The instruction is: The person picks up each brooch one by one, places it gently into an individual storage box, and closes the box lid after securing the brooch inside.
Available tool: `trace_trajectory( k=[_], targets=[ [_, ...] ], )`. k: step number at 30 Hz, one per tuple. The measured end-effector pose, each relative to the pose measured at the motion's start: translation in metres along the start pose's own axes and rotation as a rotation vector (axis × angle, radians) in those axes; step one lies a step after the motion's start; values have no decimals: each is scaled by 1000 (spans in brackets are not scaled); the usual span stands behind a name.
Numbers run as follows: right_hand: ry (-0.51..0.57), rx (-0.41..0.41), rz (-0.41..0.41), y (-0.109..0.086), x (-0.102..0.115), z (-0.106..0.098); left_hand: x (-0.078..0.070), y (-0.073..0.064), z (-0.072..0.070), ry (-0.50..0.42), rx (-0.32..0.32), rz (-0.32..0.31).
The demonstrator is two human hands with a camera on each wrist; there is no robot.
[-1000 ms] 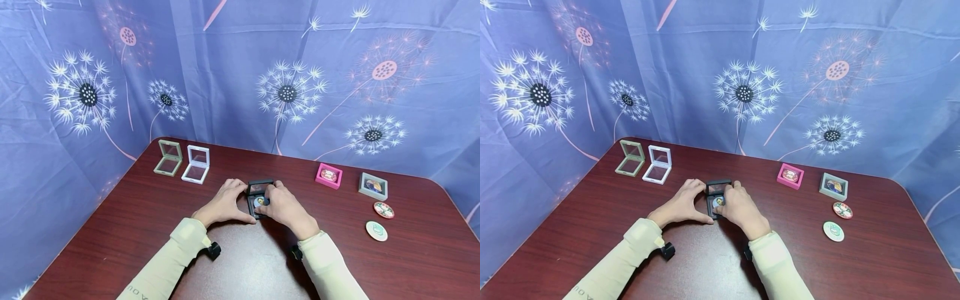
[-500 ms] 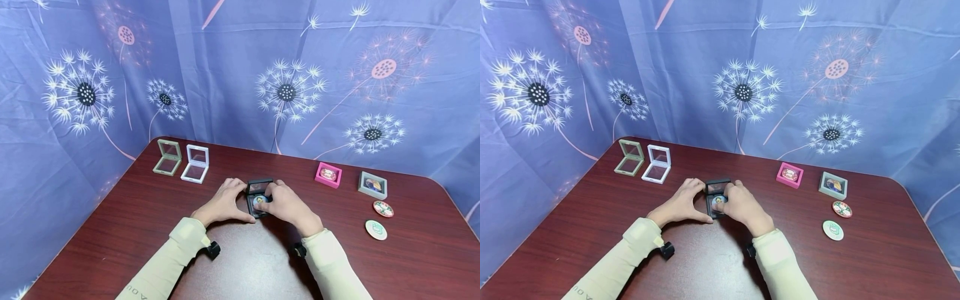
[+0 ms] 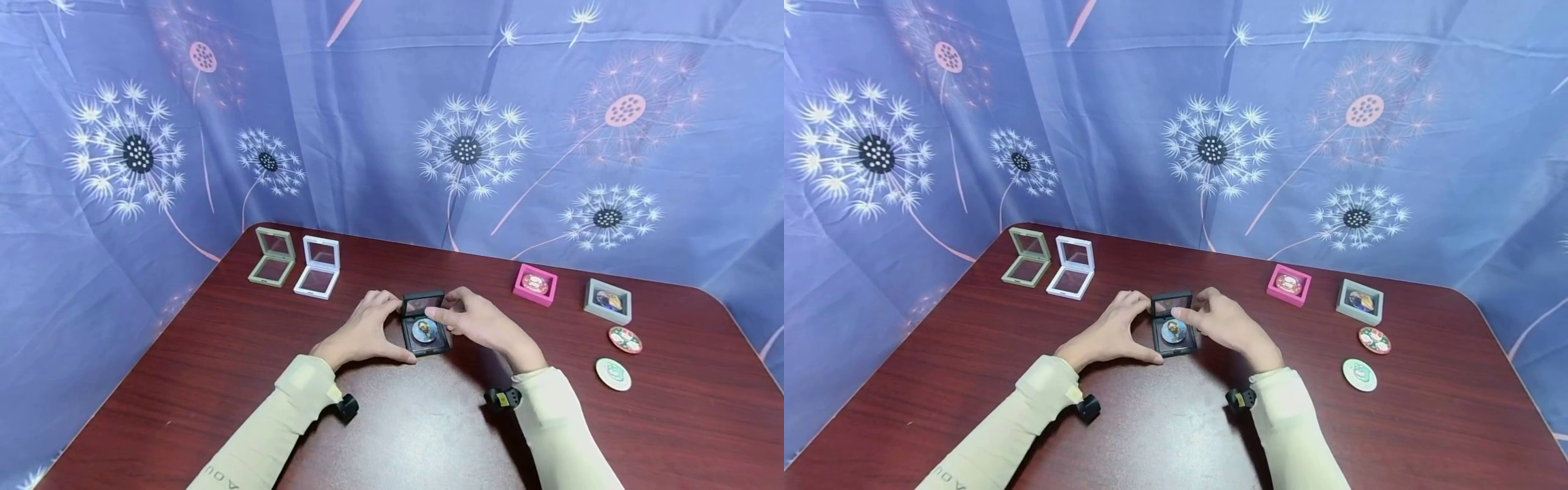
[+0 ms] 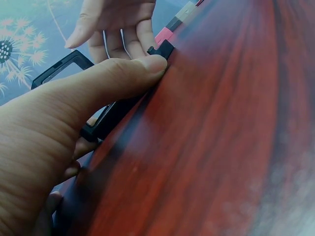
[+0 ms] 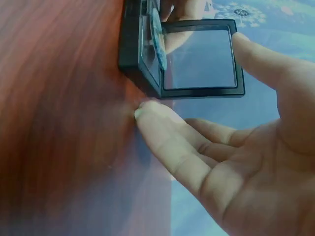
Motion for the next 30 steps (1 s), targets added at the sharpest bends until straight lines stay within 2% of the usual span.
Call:
trace_trajectory(
  k=[4,11,17,30],
  targets=[
    [141,53,-14,2,-2,4,0,0,0,-3,-8,7],
    [269,52,-27,7,-8,7,-1,0,-1,-12,-11,19],
    [326,47,17,9,-10,8,0,0,-1,-12,-16,26],
    [387,39,29,12,-14,8,0,0,-1,-20,-7,12]
  ],
)
Point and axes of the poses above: each hand's wrist, its own y-axis towards the middle knuckle, its own z-axis out of the palm, x = y × z, the point moved 2 cm from there along y, towards the middle knuckle, and after that the axes turned 1 degree about z, right-handed, at the moved point
